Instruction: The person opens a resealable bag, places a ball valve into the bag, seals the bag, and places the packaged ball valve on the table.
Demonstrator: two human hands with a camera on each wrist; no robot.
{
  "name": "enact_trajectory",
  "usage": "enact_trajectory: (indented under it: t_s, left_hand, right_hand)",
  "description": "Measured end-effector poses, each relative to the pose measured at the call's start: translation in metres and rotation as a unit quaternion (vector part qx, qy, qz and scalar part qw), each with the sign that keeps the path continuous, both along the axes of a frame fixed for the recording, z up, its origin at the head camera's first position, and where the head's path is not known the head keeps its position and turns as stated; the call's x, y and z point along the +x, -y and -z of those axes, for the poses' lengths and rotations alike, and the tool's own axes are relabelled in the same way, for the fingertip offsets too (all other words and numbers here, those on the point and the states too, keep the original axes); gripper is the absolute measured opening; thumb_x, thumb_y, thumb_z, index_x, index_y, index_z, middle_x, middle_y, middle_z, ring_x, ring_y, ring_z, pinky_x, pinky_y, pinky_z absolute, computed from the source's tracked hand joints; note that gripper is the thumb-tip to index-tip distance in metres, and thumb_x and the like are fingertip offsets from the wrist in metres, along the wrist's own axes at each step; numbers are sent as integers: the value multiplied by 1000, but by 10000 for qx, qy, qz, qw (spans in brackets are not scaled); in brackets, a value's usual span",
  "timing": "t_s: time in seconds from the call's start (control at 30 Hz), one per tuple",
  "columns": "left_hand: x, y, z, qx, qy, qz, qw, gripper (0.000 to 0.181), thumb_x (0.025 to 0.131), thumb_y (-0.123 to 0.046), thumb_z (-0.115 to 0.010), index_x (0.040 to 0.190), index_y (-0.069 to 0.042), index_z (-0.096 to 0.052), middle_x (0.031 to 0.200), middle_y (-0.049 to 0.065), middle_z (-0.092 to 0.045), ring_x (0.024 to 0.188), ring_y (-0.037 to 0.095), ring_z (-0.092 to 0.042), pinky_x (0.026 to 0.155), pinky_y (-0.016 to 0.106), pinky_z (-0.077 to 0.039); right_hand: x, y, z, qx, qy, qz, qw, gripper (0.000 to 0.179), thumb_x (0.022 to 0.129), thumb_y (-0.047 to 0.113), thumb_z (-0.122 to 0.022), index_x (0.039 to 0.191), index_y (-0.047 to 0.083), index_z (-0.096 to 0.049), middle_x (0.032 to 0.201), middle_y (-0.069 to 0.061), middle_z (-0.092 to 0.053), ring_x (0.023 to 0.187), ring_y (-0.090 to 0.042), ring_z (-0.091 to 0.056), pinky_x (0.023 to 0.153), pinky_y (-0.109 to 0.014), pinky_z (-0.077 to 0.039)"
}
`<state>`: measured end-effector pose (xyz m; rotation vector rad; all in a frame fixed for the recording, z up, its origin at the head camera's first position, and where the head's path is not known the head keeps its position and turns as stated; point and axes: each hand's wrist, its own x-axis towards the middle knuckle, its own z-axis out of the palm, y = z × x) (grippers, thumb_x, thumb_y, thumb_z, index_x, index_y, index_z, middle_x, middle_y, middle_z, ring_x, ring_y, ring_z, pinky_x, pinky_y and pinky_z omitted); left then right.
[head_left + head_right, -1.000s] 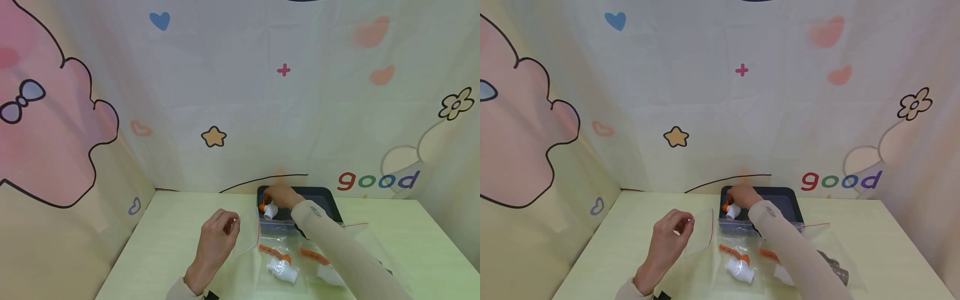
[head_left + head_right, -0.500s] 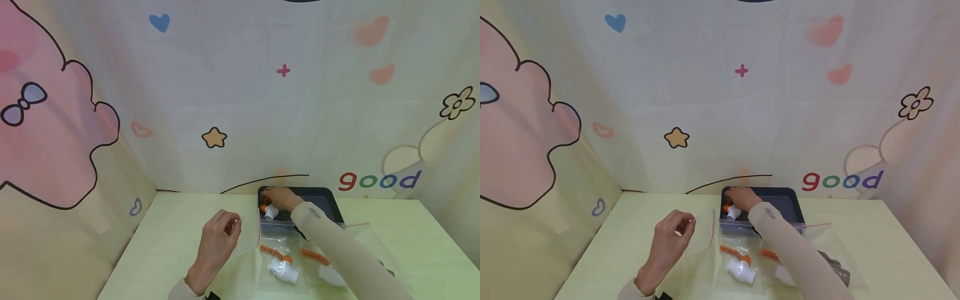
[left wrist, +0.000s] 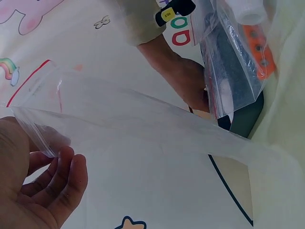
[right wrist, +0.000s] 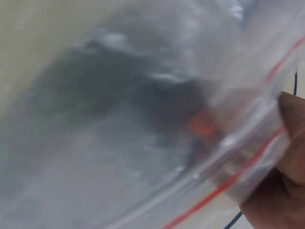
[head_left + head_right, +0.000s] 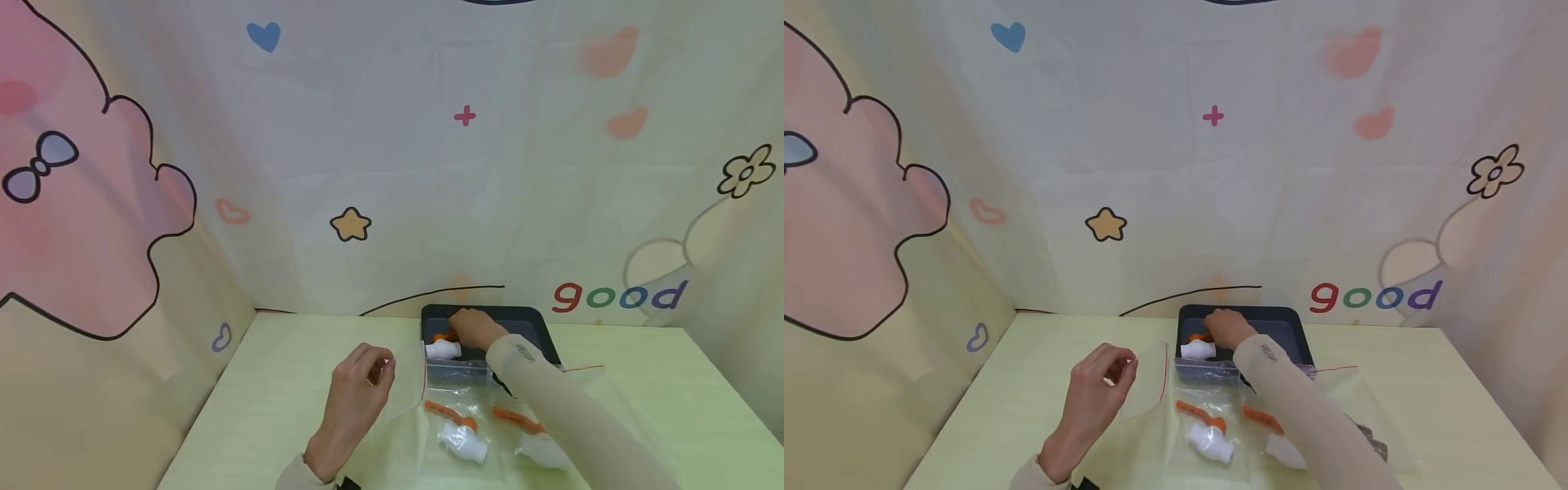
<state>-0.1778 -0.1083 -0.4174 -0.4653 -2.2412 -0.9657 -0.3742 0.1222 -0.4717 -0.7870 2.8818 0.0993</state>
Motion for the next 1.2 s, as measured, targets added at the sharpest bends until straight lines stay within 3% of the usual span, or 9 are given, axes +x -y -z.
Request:
enact_trajectory:
  t_s: [0.1,0.23,0.47,0.73,1.2]
  left_hand:
    - [0,-1,0,-42,-62,34,10000,13,82,0,-74,85,-12,-69,75,-5,-59,60,1,-52,55,13,-47]
    - [0,-3,-1,-93,-164,78,9998,13,82,0,-74,85,-11,-69,74,-5,-59,60,2,-52,56,13,-46]
    - [1,-7,-3,-109,-205,57,9997,13,83,0,-74,85,-12,-69,75,-6,-59,61,2,-51,56,13,-46]
    - [4,-12,-3,-48,-77,38,10000,11,83,-1,-74,86,-11,-69,75,-5,-60,62,2,-52,56,14,-47]
    - [6,-23,-9,89,-98,147,9998,7,84,-3,-73,86,-9,-70,78,-3,-63,63,3,-56,57,15,-50]
  right_hand:
    - [1,-8,2,8,182,184,9997,8,91,4,-66,90,12,-69,86,-5,-67,74,-19,-59,74,-40,-55]
    - [4,-16,0,-109,167,242,9995,9,91,6,-67,95,13,-70,90,-3,-69,78,-18,-61,78,-41,-56]
    - [19,-24,-29,-618,-71,85,9980,14,91,4,-67,101,14,-70,93,-1,-69,82,-18,-61,82,-40,-55]
    - [37,-32,-49,-894,-1245,-695,9857,8,88,7,-71,94,12,-74,86,-1,-73,73,-15,-63,70,-32,-55]
    - [72,-55,-84,-779,-2394,-1148,9609,21,83,-3,-72,97,12,-73,91,-3,-75,75,-22,-69,69,-36,-58]
